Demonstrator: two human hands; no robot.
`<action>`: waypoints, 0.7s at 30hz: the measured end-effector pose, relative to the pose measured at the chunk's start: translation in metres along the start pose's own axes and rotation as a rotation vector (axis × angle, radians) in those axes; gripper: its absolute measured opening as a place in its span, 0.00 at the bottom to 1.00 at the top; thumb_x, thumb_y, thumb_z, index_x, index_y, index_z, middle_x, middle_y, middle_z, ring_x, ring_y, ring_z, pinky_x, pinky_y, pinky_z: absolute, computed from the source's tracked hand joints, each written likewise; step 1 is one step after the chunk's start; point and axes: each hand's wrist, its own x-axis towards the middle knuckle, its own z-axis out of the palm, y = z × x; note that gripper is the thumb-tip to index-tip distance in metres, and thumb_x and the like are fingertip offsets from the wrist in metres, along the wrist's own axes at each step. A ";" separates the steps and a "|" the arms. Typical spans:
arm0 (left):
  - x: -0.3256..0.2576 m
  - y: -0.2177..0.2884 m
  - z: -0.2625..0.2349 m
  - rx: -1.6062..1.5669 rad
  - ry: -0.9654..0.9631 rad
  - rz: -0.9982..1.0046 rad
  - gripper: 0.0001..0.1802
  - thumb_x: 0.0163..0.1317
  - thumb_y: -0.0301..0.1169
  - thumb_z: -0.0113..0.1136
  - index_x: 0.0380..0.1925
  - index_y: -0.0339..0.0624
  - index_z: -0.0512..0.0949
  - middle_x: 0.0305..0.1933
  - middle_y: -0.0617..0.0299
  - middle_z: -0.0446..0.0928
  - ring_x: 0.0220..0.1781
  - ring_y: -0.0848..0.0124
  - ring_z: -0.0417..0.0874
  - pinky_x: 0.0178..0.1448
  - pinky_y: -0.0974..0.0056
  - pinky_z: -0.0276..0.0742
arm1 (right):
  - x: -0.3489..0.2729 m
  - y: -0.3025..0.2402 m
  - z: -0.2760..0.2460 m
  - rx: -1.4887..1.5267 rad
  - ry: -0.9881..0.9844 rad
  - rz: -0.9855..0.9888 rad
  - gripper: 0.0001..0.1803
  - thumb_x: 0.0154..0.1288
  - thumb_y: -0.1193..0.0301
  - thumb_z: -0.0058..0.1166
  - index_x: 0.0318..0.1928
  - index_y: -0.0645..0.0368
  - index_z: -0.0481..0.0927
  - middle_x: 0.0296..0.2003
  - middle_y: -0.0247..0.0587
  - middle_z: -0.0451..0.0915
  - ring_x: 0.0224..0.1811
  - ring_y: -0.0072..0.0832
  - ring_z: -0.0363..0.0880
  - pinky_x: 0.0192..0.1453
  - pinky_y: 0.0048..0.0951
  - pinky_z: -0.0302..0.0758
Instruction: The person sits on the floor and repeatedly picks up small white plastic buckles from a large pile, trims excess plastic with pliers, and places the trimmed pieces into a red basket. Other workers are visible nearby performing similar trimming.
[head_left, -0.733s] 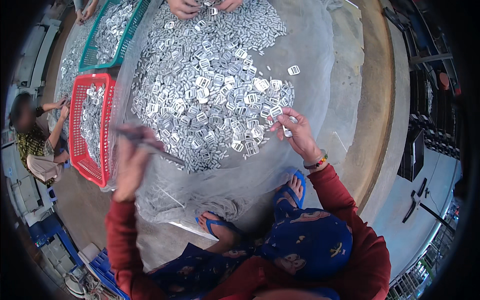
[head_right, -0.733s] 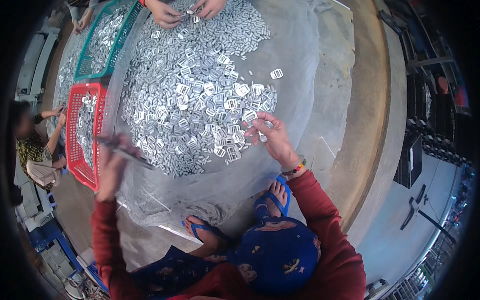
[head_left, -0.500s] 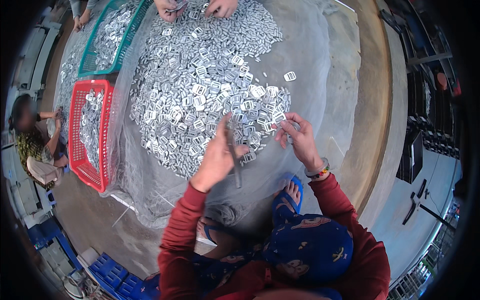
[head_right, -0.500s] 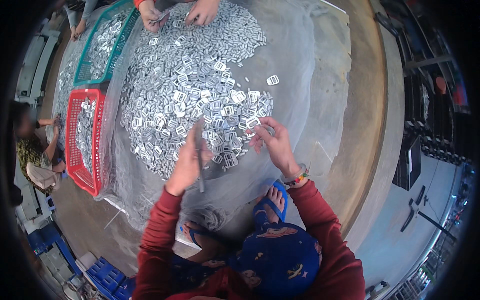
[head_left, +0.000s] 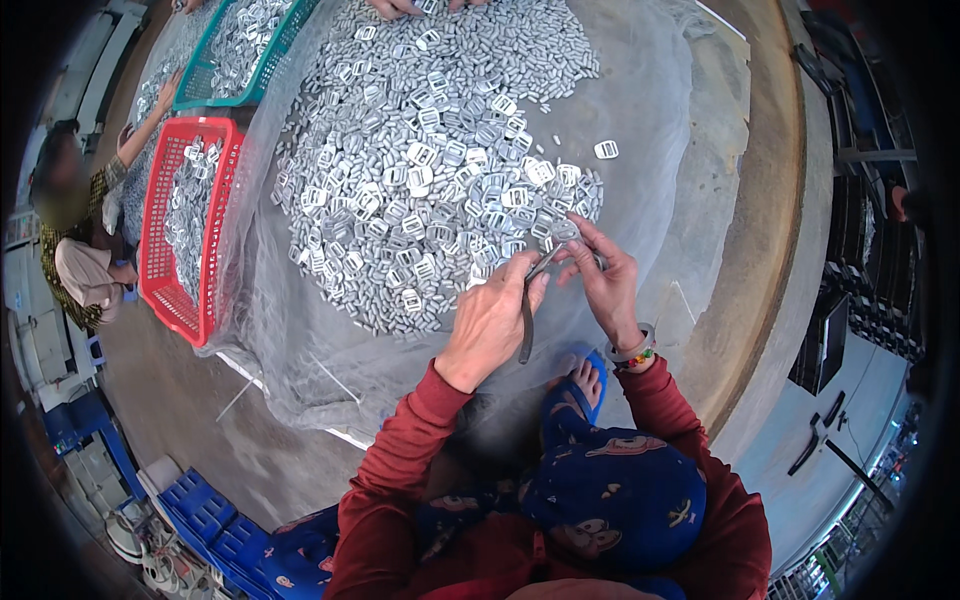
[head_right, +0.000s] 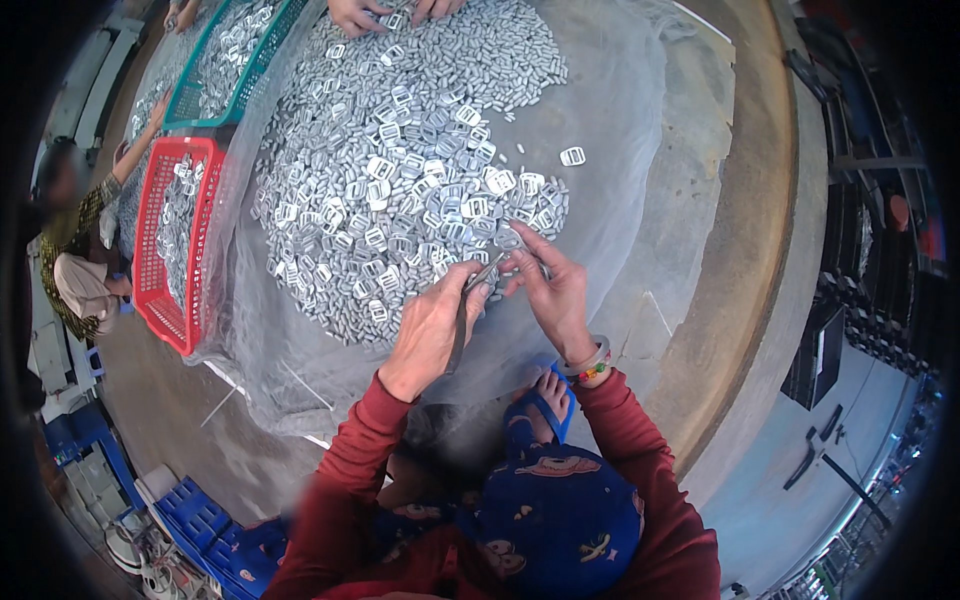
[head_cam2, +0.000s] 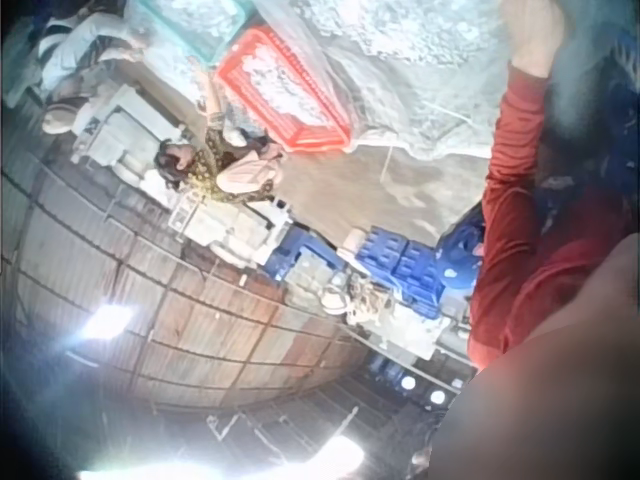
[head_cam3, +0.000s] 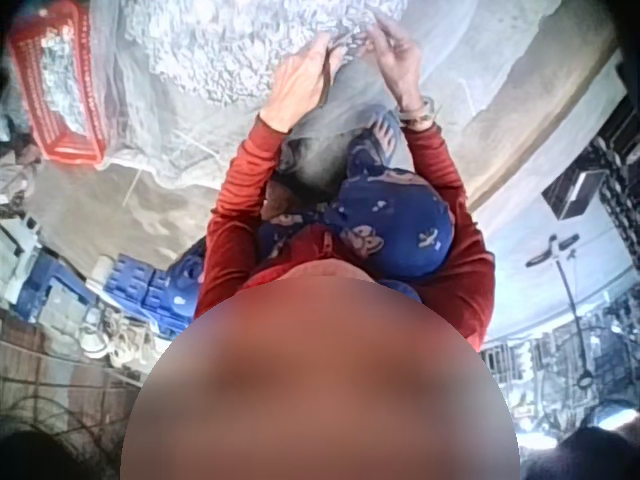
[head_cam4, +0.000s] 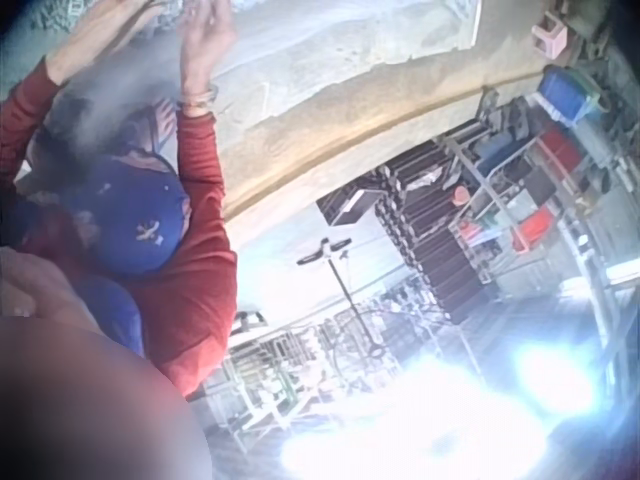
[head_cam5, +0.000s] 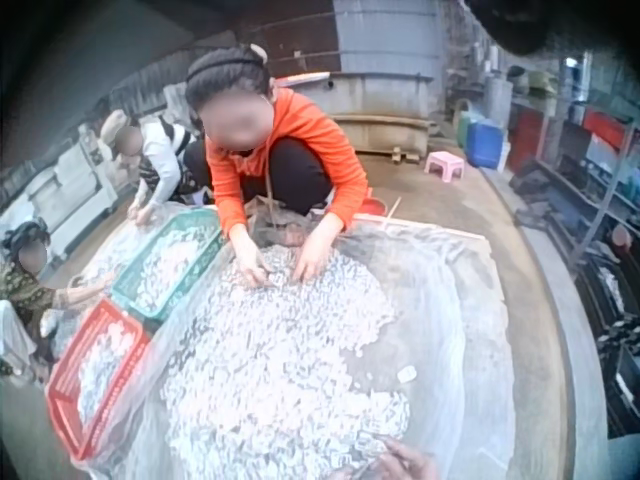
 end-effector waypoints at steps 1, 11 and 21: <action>0.001 0.001 0.000 0.005 0.012 0.018 0.08 0.68 0.30 0.53 0.43 0.37 0.72 0.27 0.49 0.76 0.24 0.50 0.78 0.29 0.52 0.72 | -0.001 -0.001 0.000 0.006 -0.003 -0.033 0.18 0.71 0.79 0.49 0.60 0.66 0.74 0.40 0.43 0.82 0.36 0.25 0.82 0.32 0.23 0.79; 0.002 0.003 -0.003 0.204 0.021 0.021 0.08 0.67 0.32 0.53 0.37 0.37 0.73 0.28 0.46 0.77 0.25 0.48 0.80 0.28 0.52 0.74 | -0.008 -0.004 0.006 -0.062 0.036 -0.141 0.18 0.70 0.79 0.50 0.59 0.65 0.76 0.34 0.42 0.84 0.28 0.21 0.81 0.33 0.22 0.78; 0.005 0.007 0.006 0.316 0.011 0.002 0.12 0.69 0.35 0.52 0.33 0.36 0.72 0.24 0.45 0.77 0.21 0.47 0.80 0.25 0.50 0.75 | -0.013 0.007 0.018 -0.170 0.051 -0.141 0.17 0.68 0.83 0.49 0.56 0.62 0.78 0.33 0.38 0.82 0.32 0.18 0.81 0.35 0.22 0.78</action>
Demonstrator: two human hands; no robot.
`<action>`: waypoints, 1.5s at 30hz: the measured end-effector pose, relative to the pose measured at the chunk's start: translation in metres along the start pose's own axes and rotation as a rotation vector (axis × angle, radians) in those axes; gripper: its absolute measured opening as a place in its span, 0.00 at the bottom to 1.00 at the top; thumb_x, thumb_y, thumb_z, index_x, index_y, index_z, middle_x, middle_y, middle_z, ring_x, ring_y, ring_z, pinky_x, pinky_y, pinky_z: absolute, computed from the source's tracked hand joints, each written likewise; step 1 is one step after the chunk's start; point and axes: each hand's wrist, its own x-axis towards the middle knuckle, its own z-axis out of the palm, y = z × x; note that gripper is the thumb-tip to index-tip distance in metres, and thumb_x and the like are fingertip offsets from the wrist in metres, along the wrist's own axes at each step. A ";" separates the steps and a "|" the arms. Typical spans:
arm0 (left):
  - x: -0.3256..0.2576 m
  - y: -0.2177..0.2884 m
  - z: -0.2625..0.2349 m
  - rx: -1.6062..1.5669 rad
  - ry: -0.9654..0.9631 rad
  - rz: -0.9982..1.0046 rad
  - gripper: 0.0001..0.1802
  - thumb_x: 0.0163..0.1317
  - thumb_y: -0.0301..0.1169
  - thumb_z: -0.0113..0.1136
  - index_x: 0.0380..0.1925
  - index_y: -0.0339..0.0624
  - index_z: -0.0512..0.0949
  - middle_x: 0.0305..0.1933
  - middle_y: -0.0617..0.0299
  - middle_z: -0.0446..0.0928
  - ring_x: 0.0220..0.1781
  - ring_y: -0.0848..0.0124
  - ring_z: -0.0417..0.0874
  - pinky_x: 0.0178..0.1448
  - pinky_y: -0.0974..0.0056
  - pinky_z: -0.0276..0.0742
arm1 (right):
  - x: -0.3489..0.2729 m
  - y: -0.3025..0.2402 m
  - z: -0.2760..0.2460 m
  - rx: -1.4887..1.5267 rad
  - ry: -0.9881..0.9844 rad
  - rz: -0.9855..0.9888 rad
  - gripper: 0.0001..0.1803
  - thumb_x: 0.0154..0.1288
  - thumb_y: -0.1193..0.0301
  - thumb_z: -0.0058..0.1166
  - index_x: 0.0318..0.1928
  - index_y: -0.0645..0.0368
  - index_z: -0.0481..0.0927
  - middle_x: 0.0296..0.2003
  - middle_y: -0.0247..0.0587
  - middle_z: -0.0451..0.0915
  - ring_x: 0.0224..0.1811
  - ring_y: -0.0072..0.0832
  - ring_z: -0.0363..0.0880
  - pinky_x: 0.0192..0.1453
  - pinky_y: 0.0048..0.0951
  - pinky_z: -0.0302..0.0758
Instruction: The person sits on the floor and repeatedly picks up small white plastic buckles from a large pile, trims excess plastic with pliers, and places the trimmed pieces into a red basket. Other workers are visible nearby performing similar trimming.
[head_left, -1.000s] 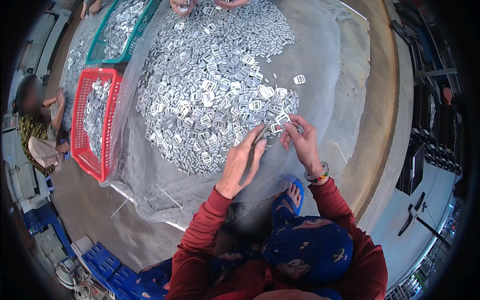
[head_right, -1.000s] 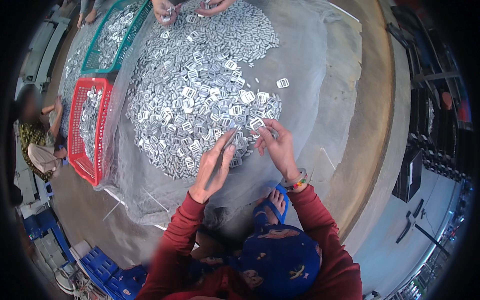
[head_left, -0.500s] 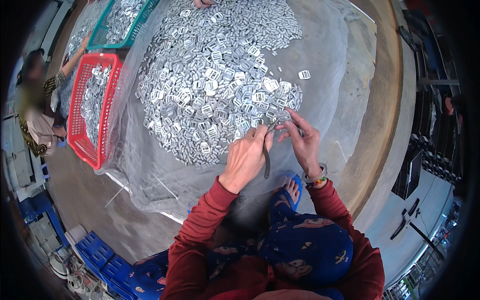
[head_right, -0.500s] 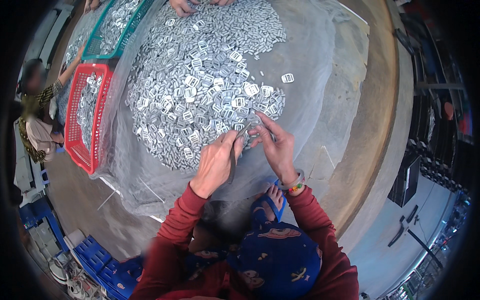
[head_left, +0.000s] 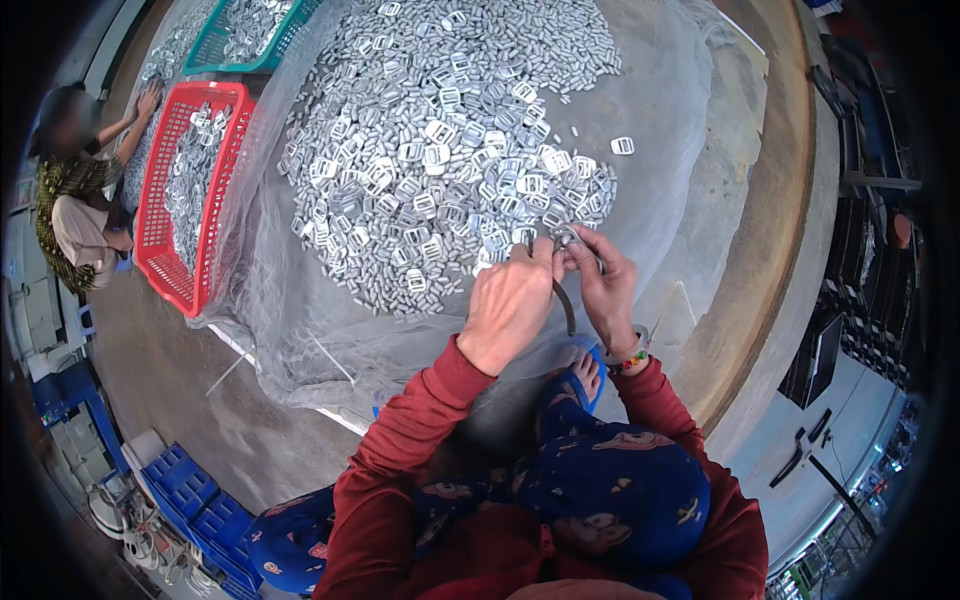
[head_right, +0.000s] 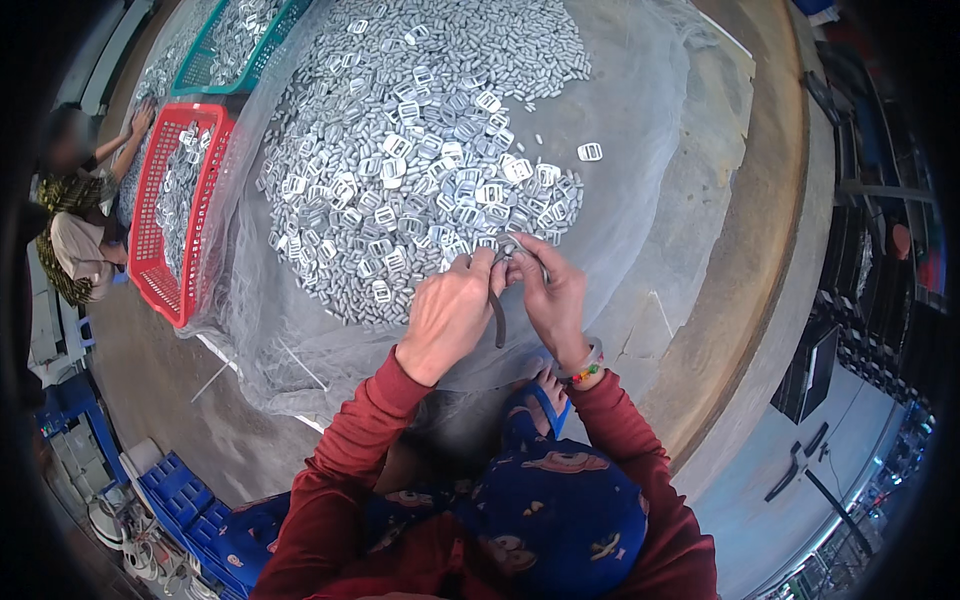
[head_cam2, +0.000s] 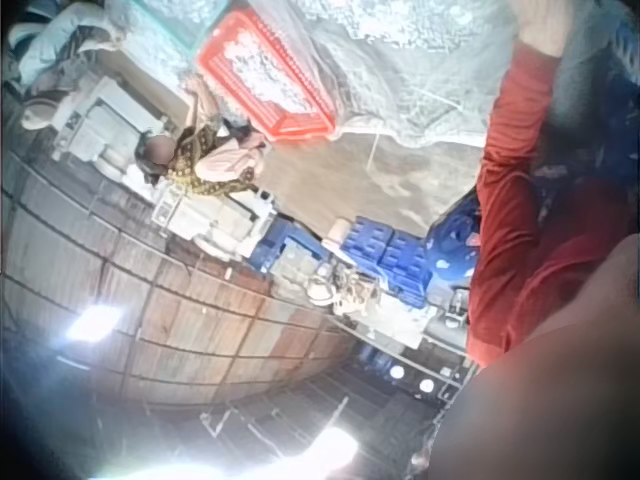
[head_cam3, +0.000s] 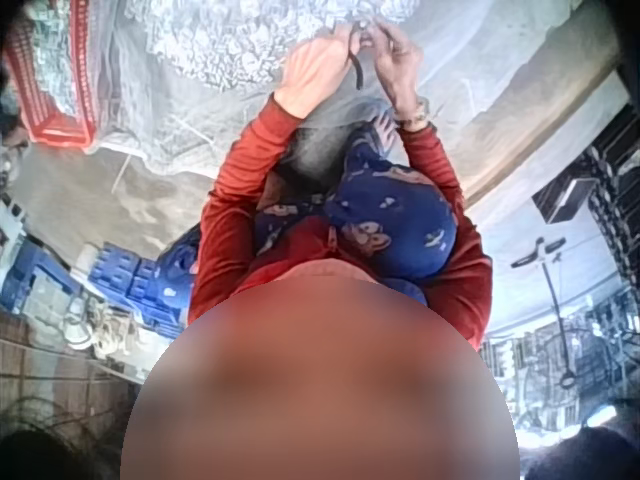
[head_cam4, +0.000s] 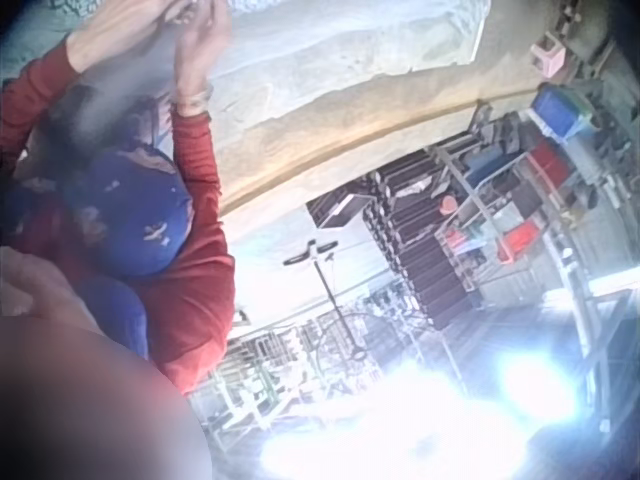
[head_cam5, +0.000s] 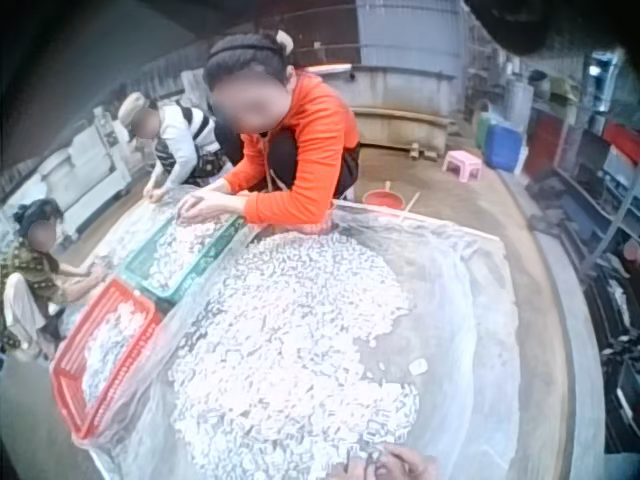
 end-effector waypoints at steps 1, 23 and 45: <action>0.001 0.000 0.001 -0.010 -0.003 -0.014 0.12 0.69 0.35 0.51 0.33 0.36 0.72 0.25 0.44 0.77 0.21 0.47 0.80 0.25 0.49 0.75 | 0.000 0.000 0.001 0.055 0.010 0.043 0.18 0.68 0.83 0.49 0.56 0.62 0.77 0.33 0.38 0.82 0.31 0.18 0.80 0.35 0.22 0.78; -0.012 -0.017 -0.012 -0.069 -0.100 -0.039 0.10 0.67 0.33 0.54 0.33 0.36 0.74 0.24 0.43 0.77 0.25 0.44 0.79 0.28 0.48 0.73 | 0.061 0.029 -0.041 0.285 -0.046 0.183 0.12 0.71 0.74 0.48 0.49 0.68 0.78 0.35 0.41 0.80 0.34 0.25 0.82 0.30 0.28 0.82; -0.005 -0.019 -0.026 -0.224 0.000 0.011 0.09 0.67 0.30 0.56 0.42 0.37 0.73 0.32 0.45 0.77 0.28 0.46 0.78 0.29 0.50 0.70 | 0.104 0.028 -0.054 0.481 -0.337 0.546 0.12 0.61 0.77 0.62 0.44 0.66 0.77 0.37 0.46 0.83 0.27 0.24 0.81 0.19 0.18 0.67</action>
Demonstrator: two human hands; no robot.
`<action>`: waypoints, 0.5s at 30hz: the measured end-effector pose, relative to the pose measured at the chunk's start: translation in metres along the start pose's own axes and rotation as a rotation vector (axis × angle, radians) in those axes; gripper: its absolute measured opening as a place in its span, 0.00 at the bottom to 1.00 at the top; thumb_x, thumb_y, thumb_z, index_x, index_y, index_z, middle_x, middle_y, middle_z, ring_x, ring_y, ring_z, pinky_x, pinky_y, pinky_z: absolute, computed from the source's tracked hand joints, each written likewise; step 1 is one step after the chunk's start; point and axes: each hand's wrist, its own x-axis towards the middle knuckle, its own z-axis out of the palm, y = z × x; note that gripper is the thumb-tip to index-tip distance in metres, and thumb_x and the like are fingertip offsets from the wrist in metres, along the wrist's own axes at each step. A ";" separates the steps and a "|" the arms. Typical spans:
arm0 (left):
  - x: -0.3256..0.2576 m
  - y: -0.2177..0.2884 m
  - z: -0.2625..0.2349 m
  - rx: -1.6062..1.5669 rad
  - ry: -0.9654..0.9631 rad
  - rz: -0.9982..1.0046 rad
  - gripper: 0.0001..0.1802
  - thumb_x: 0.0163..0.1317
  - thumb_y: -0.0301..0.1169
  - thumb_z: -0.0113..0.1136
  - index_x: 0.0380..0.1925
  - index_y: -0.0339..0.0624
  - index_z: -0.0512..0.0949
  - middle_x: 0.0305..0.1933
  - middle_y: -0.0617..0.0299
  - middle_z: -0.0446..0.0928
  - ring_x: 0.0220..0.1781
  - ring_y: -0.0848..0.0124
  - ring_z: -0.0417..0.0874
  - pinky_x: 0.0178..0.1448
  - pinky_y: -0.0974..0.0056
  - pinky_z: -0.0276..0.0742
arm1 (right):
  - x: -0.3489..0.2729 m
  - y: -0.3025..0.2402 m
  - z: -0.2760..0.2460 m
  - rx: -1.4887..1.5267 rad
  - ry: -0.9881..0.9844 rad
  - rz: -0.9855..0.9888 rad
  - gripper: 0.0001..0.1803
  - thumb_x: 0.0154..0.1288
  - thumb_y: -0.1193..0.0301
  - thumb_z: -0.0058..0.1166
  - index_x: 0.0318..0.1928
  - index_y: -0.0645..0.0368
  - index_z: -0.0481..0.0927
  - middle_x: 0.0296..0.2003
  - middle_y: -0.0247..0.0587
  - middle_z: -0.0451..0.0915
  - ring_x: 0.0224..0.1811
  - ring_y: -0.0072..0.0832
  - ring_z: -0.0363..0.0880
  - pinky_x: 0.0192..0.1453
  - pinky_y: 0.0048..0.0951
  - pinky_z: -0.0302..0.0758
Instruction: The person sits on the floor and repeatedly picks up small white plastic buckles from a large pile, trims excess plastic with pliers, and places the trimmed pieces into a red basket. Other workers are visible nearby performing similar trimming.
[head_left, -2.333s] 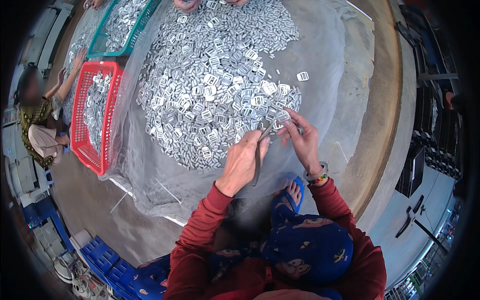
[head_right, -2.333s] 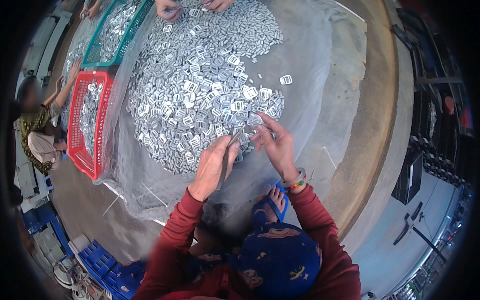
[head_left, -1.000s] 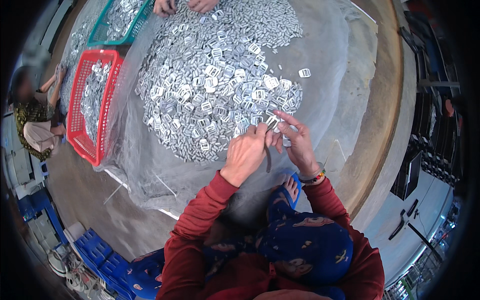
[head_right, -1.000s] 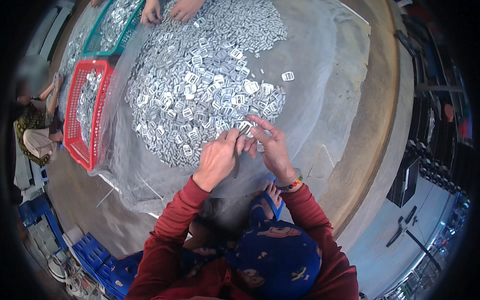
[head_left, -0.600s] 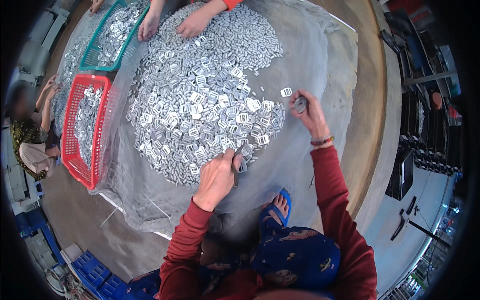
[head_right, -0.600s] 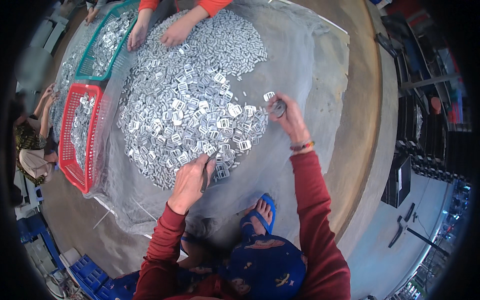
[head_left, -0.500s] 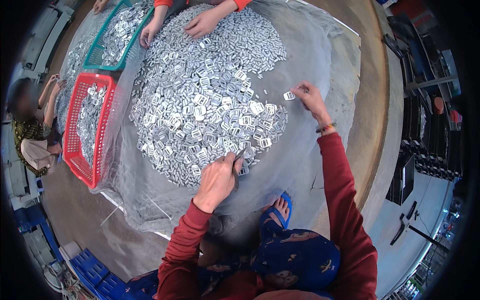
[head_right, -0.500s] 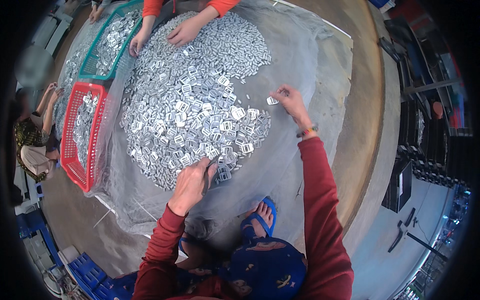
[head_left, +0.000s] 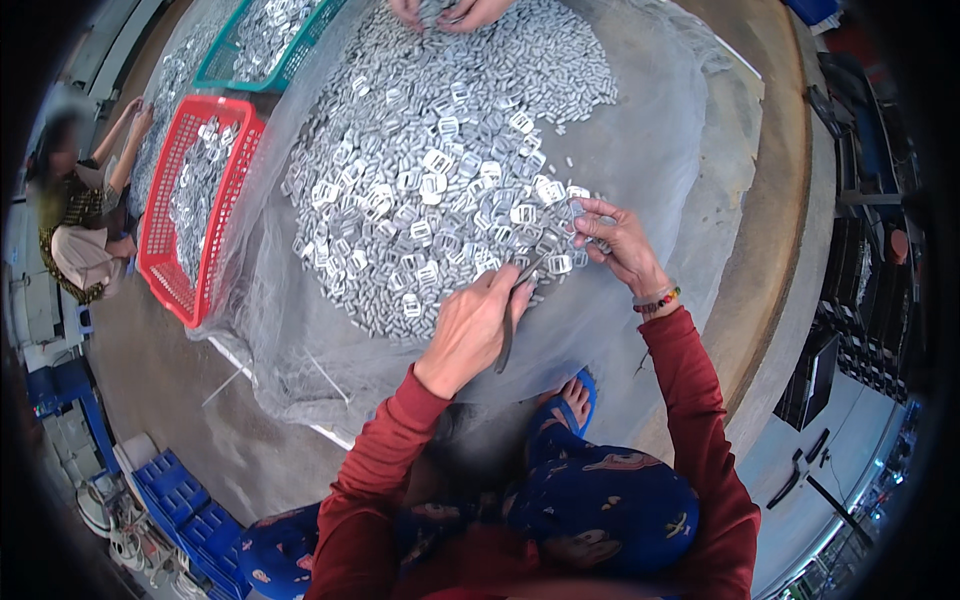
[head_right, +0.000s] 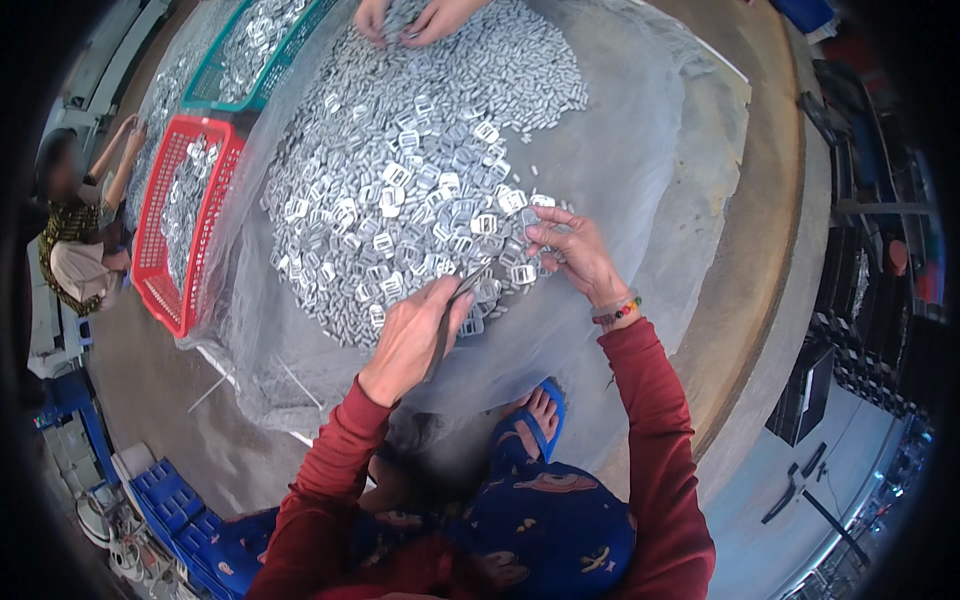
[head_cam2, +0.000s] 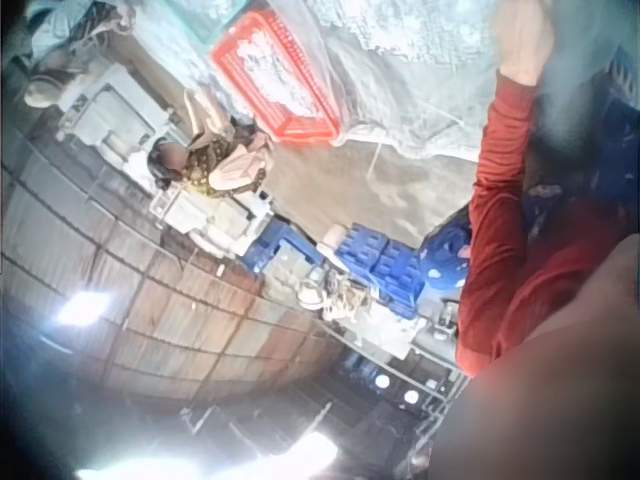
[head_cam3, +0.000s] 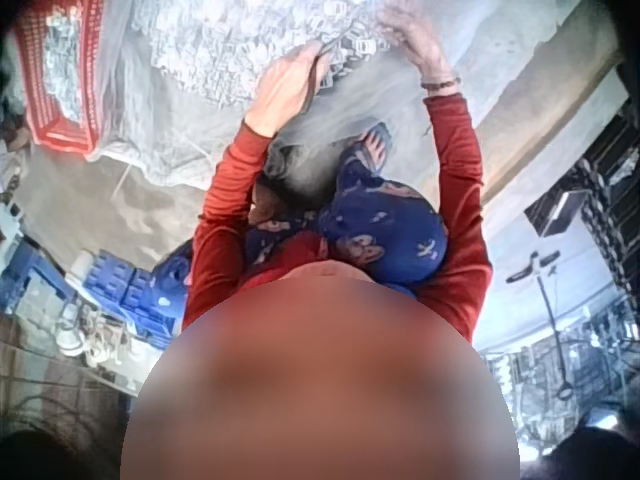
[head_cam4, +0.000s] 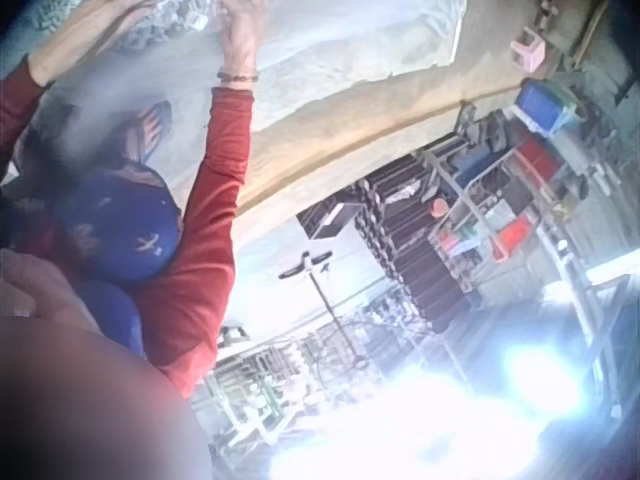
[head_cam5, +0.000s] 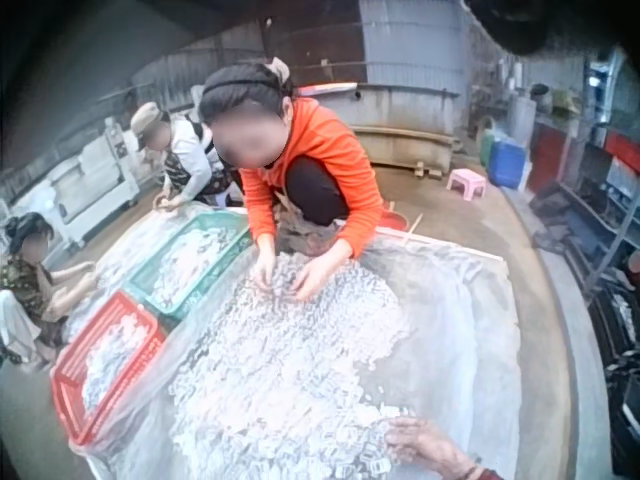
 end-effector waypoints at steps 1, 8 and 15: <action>0.000 0.000 0.001 0.000 0.004 0.003 0.10 0.67 0.30 0.56 0.44 0.38 0.74 0.33 0.45 0.78 0.28 0.46 0.79 0.30 0.51 0.71 | -0.009 0.001 0.010 -0.015 0.029 0.027 0.13 0.61 0.77 0.62 0.45 0.67 0.76 0.36 0.45 0.82 0.29 0.26 0.82 0.20 0.19 0.67; -0.001 -0.006 0.001 0.060 0.003 0.028 0.15 0.67 0.31 0.55 0.53 0.42 0.74 0.35 0.47 0.79 0.29 0.48 0.81 0.30 0.53 0.76 | -0.029 0.003 0.041 -0.001 -0.006 0.032 0.11 0.63 0.74 0.62 0.42 0.67 0.77 0.34 0.44 0.81 0.35 0.35 0.86 0.23 0.26 0.77; -0.002 -0.010 0.002 0.122 0.016 0.032 0.15 0.66 0.31 0.55 0.52 0.42 0.75 0.30 0.49 0.78 0.26 0.49 0.81 0.29 0.53 0.76 | -0.037 -0.003 0.058 -0.018 0.030 0.013 0.11 0.64 0.71 0.62 0.39 0.69 0.78 0.33 0.45 0.80 0.35 0.38 0.86 0.24 0.28 0.80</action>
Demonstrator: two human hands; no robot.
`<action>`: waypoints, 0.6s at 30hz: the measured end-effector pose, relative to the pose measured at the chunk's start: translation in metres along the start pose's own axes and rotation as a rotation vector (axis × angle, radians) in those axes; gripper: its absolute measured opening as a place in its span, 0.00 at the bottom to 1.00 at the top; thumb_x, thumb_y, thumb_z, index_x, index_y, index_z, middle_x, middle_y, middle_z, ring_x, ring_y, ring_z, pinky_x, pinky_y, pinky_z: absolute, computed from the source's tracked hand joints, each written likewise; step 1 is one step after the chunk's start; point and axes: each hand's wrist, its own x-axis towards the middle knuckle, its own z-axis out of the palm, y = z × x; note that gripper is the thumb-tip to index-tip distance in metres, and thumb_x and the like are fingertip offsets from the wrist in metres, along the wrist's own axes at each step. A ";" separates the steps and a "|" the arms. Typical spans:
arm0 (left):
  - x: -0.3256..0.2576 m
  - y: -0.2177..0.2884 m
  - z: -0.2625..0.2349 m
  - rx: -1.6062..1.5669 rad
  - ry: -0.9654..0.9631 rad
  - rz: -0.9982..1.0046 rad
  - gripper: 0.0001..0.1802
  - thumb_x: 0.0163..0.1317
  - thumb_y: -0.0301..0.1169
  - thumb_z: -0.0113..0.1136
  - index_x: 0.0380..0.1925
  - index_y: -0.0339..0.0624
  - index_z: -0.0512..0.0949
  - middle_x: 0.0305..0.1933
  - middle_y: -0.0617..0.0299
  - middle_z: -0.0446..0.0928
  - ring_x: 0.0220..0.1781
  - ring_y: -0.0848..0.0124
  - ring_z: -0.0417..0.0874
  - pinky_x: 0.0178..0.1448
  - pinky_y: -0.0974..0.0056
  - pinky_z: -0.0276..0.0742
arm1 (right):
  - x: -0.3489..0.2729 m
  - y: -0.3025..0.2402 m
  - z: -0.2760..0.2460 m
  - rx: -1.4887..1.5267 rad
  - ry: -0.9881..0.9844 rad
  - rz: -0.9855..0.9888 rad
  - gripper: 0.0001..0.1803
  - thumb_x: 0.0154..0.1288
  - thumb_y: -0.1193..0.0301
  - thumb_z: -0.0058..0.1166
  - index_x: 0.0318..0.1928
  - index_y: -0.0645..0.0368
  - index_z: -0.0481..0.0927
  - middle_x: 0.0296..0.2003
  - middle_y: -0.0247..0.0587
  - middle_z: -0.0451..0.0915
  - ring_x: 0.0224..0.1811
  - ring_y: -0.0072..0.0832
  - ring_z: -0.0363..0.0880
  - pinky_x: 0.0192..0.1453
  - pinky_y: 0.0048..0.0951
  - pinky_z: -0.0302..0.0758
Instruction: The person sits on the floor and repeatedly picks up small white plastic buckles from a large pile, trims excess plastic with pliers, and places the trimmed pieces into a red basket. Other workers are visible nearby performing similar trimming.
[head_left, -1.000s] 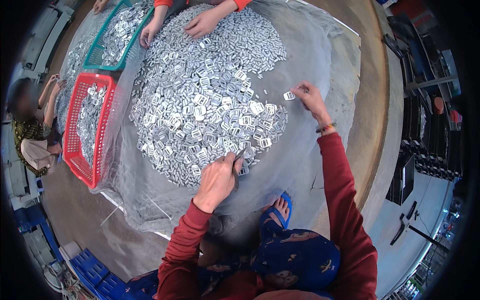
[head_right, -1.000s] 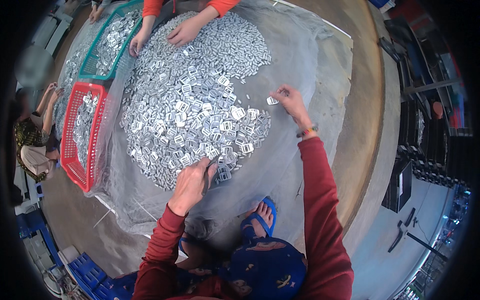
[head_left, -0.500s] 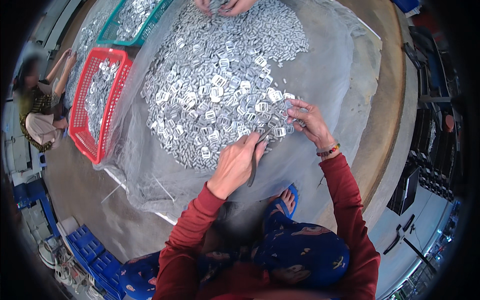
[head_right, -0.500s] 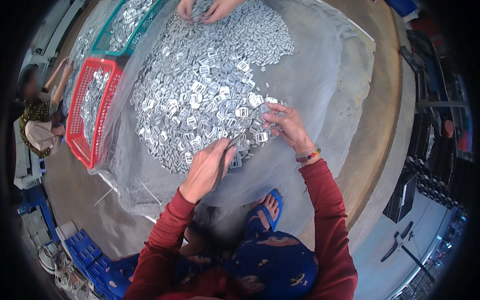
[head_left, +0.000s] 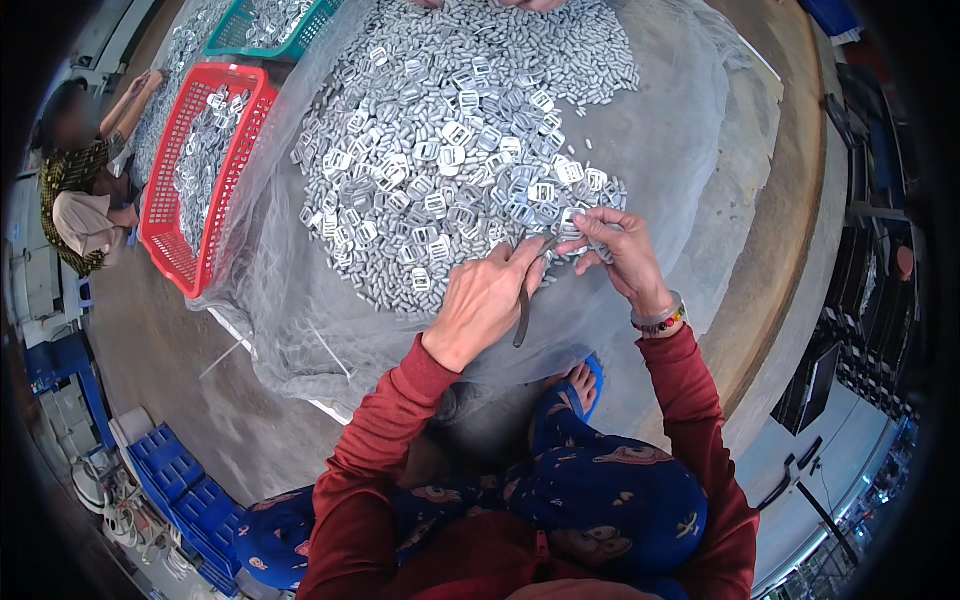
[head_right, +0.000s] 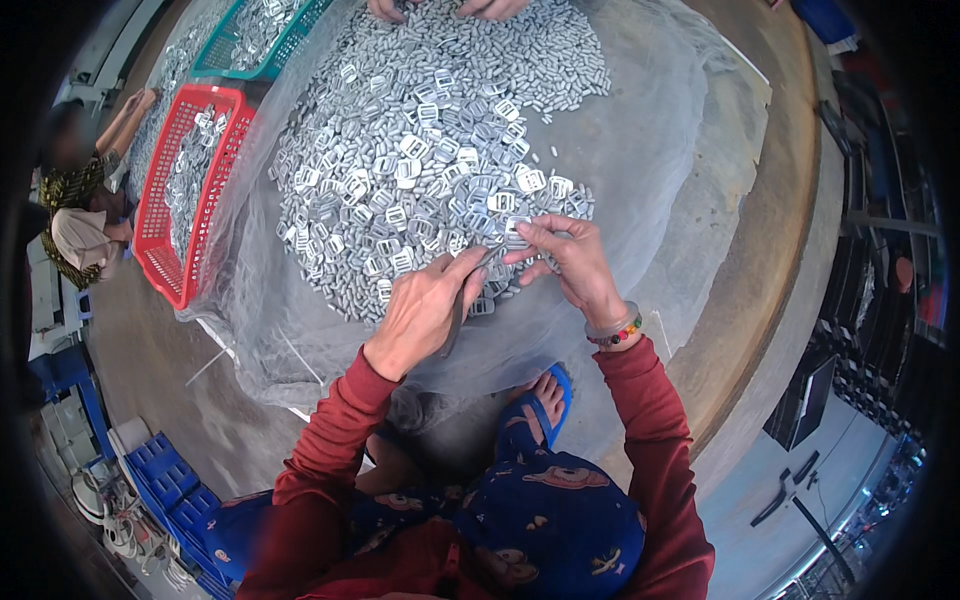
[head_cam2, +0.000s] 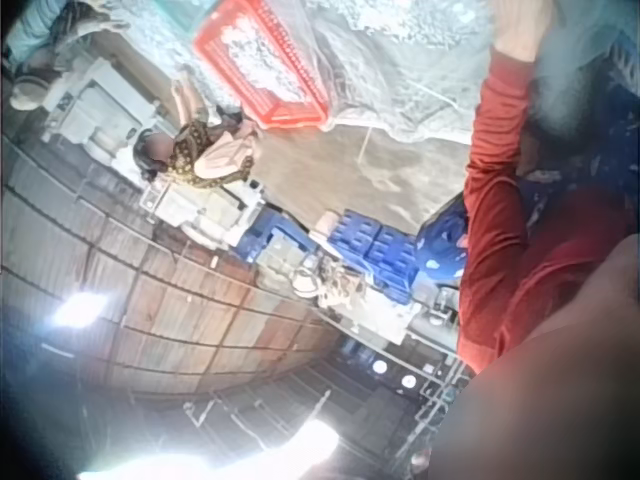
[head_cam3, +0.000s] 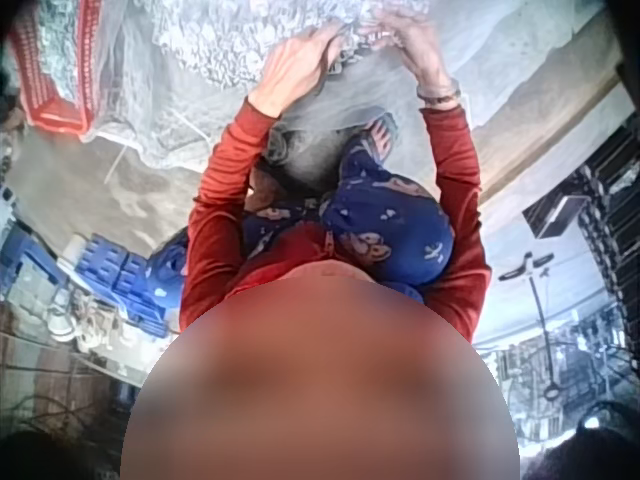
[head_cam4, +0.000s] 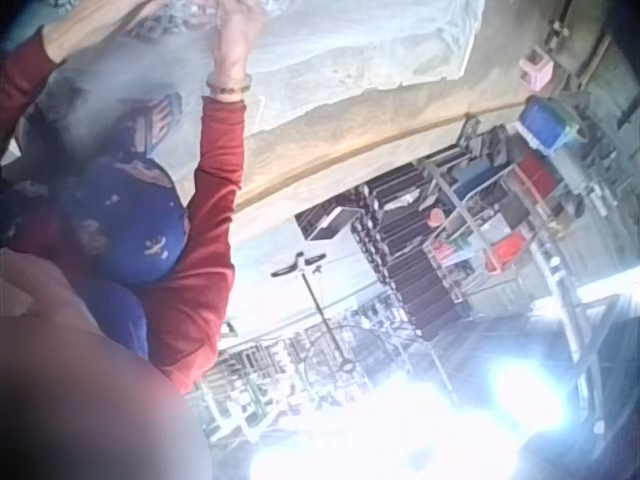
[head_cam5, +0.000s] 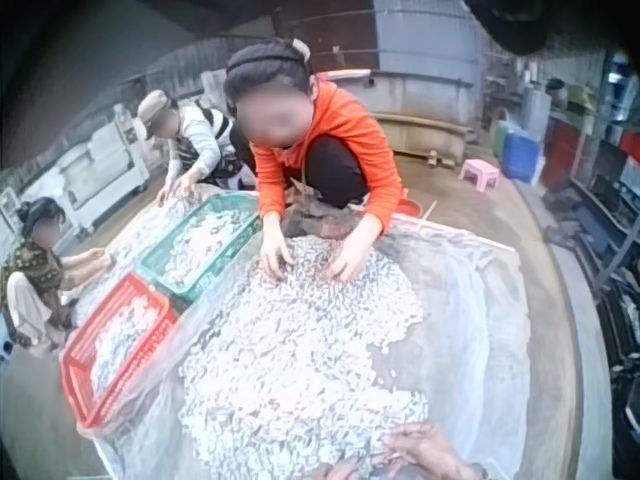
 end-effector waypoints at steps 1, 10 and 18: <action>0.000 0.000 0.000 0.003 0.008 0.006 0.15 0.66 0.32 0.55 0.51 0.41 0.76 0.30 0.49 0.78 0.26 0.49 0.81 0.29 0.53 0.76 | -0.001 -0.002 0.002 -0.009 0.003 -0.003 0.11 0.64 0.71 0.62 0.38 0.69 0.78 0.33 0.45 0.80 0.34 0.38 0.86 0.24 0.28 0.80; 0.000 0.008 -0.002 0.131 -0.030 -0.039 0.15 0.66 0.32 0.54 0.52 0.41 0.76 0.29 0.48 0.78 0.25 0.49 0.81 0.28 0.53 0.76 | -0.009 0.005 0.014 -0.123 0.047 -0.140 0.11 0.66 0.72 0.58 0.38 0.71 0.79 0.30 0.44 0.80 0.30 0.32 0.85 0.23 0.25 0.80; 0.000 -0.004 0.012 0.000 -0.084 0.027 0.16 0.64 0.28 0.54 0.51 0.36 0.75 0.30 0.44 0.79 0.27 0.49 0.82 0.32 0.52 0.77 | -0.001 0.030 0.003 -0.126 0.037 -0.175 0.10 0.68 0.72 0.55 0.38 0.71 0.78 0.30 0.42 0.79 0.26 0.26 0.83 0.29 0.25 0.81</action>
